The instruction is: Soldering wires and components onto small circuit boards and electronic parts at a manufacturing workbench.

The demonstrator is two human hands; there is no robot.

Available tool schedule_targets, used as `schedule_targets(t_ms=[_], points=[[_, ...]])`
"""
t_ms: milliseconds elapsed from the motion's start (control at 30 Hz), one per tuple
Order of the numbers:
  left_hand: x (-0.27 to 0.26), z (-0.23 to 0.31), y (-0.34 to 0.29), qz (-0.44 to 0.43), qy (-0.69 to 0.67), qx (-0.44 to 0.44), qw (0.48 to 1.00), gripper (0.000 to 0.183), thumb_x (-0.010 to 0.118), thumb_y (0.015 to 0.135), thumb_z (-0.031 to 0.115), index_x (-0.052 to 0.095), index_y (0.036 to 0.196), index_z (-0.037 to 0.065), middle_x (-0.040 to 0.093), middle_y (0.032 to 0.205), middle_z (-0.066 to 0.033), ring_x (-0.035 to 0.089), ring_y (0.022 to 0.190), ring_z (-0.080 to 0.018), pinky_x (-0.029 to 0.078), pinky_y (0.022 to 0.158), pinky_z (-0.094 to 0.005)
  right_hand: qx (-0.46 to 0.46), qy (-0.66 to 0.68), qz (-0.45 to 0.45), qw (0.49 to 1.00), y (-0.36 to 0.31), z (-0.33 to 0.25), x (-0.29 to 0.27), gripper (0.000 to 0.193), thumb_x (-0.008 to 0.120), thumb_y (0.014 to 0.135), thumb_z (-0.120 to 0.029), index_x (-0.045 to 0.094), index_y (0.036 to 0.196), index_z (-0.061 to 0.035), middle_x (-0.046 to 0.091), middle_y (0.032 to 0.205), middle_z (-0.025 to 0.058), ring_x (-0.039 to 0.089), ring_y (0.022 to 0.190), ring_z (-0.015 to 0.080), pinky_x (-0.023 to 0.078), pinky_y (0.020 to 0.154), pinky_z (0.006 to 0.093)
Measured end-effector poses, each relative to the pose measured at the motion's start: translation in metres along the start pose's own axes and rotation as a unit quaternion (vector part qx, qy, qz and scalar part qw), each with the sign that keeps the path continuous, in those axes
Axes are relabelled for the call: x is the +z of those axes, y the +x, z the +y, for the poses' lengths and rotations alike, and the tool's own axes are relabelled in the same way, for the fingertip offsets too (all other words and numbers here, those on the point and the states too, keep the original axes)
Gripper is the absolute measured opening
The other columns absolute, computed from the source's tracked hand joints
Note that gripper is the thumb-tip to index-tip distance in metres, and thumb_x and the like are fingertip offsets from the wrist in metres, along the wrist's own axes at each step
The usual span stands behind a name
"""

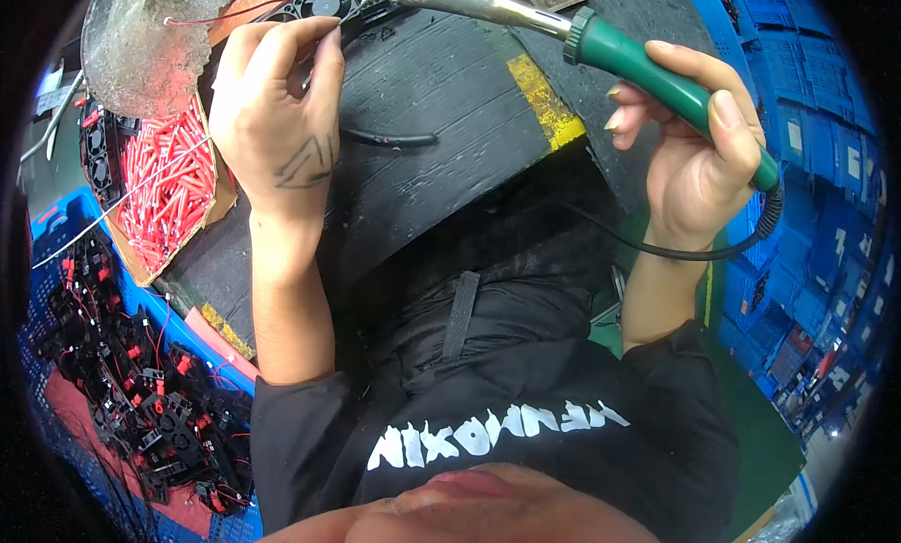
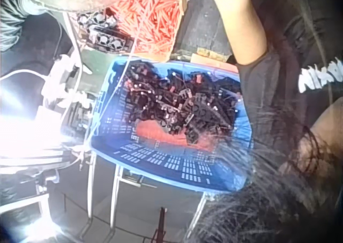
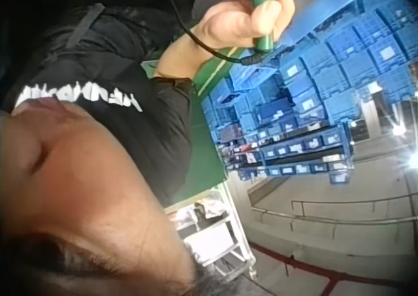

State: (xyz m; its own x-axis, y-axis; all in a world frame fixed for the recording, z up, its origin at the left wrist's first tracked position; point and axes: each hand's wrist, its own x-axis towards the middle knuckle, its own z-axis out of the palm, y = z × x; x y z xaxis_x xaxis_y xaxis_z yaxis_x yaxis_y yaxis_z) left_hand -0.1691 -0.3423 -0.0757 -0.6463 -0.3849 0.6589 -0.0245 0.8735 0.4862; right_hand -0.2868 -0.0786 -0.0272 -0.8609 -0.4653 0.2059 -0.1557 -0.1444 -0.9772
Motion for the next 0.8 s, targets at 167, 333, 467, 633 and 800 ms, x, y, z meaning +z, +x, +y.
schedule_targets(t_ms=[167,333,467,633,800], points=[[-0.003,0.003,0.001,-0.007,0.005,-0.015,1.0,0.012,0.075,0.082,0.006,0.074,0.094,0.006,0.066,0.087,-0.0079,0.065,0.072,-0.0191,0.052,0.066,-0.0282,0.009,-0.005,0.003,1.0,0.002,0.0,0.003,0.053,0.041,0.092,-0.032,0.065,0.114,0.0102,0.07,0.087,0.0273,0.069,0.065,0.0255,0.057,0.057,0.032],[-0.003,0.002,0.002,-0.009,0.002,-0.009,1.0,0.013,0.076,0.082,0.006,0.074,0.094,0.007,0.066,0.087,-0.0072,0.065,0.071,-0.0182,0.052,0.064,-0.0279,0.002,-0.026,-0.005,1.0,0.005,-0.002,0.003,0.053,0.041,0.092,-0.032,0.066,0.113,0.0104,0.07,0.086,0.0268,0.069,0.064,0.0255,0.057,0.057,0.0321],[-0.004,0.009,0.005,-0.033,0.004,-0.037,0.999,0.012,0.076,0.082,0.007,0.074,0.094,0.007,0.066,0.087,-0.007,0.065,0.071,-0.0183,0.052,0.064,-0.0278,-0.001,-0.033,-0.01,0.999,0.006,-0.003,0.002,0.053,0.04,0.092,-0.031,0.066,0.113,0.0103,0.071,0.086,0.0265,0.069,0.064,0.0254,0.057,0.057,0.0319],[-0.002,0.005,0.004,-0.013,-0.003,-0.009,1.0,0.012,0.076,0.082,0.007,0.074,0.094,0.007,0.065,0.087,-0.0075,0.065,0.071,-0.0194,0.052,0.064,-0.0284,0.002,-0.035,-0.005,0.999,0.006,-0.004,0.004,0.053,0.04,0.092,-0.031,0.066,0.113,0.0095,0.071,0.085,0.0258,0.069,0.064,0.0248,0.057,0.057,0.0317],[-0.001,0.006,0.003,-0.013,0.001,-0.005,1.0,0.012,0.076,0.082,0.008,0.073,0.094,0.007,0.065,0.087,-0.008,0.065,0.071,-0.0204,0.052,0.065,-0.0291,0.003,-0.047,-0.001,0.999,0.005,-0.003,0.004,0.053,0.041,0.092,-0.032,0.066,0.113,0.0099,0.071,0.086,0.0261,0.069,0.064,0.0249,0.057,0.057,0.0317]])
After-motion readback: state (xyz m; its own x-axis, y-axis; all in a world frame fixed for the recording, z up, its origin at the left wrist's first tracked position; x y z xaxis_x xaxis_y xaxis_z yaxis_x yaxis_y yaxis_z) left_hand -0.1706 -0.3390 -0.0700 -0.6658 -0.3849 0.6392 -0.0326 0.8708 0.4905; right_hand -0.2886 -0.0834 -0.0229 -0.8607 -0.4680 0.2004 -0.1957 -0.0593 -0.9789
